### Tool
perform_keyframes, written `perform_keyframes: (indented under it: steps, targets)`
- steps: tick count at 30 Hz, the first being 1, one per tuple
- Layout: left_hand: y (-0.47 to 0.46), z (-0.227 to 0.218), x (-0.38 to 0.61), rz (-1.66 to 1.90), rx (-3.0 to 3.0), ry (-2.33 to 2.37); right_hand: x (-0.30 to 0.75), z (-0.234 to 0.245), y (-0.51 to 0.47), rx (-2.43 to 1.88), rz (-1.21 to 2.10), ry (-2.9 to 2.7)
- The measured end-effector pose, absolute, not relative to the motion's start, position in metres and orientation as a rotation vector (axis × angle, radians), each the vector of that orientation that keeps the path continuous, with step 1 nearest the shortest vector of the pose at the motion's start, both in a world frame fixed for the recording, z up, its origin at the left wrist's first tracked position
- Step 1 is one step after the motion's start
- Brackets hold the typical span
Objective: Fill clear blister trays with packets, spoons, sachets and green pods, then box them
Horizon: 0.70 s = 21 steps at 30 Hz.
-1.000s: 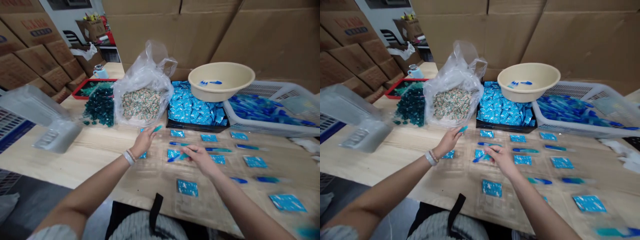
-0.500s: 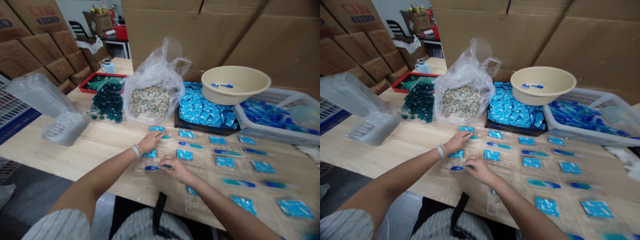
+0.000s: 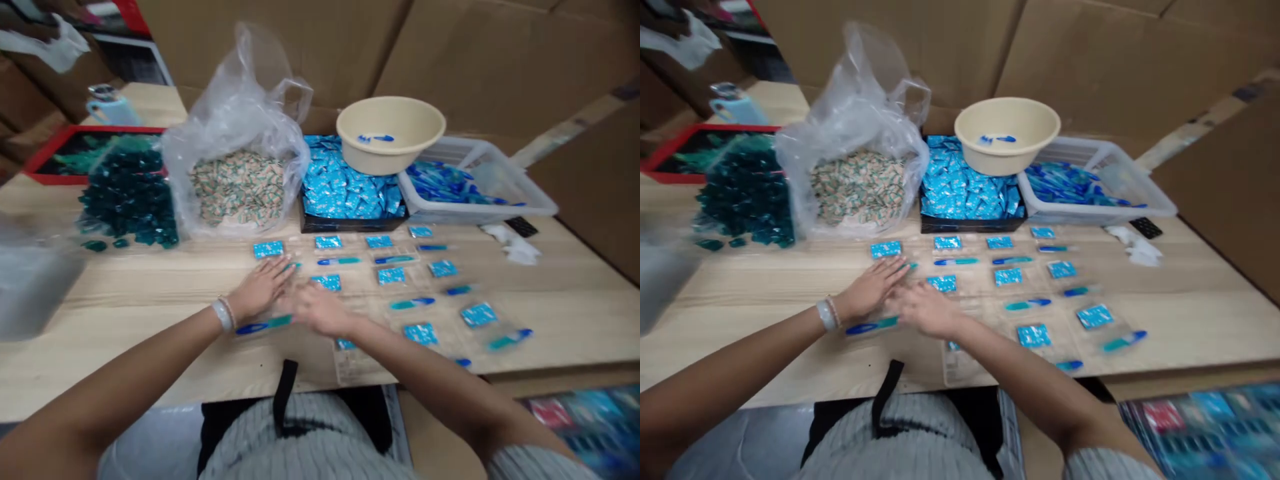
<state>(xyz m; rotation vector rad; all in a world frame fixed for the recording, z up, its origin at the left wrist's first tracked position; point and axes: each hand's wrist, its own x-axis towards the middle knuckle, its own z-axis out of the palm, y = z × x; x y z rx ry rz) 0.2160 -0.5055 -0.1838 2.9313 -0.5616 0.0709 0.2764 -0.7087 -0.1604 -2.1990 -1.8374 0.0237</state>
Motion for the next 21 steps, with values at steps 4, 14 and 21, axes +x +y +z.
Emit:
perform_keyframes:
  steps: [4,14,21]
  targets:
    - [-0.507,-0.187,0.218,0.096,2.969,-0.483,0.281,-0.140,-0.799,-2.502,-0.168,-1.348]
    - [-0.553,-0.160,0.223,-0.103,2.808,-0.713,0.231,-0.171,-0.836,-2.524,-0.103,-1.707]
    - [-0.620,-0.161,0.190,-0.522,2.567,-0.712,0.506,-0.097,-0.884,-2.836,-0.553,-0.614]
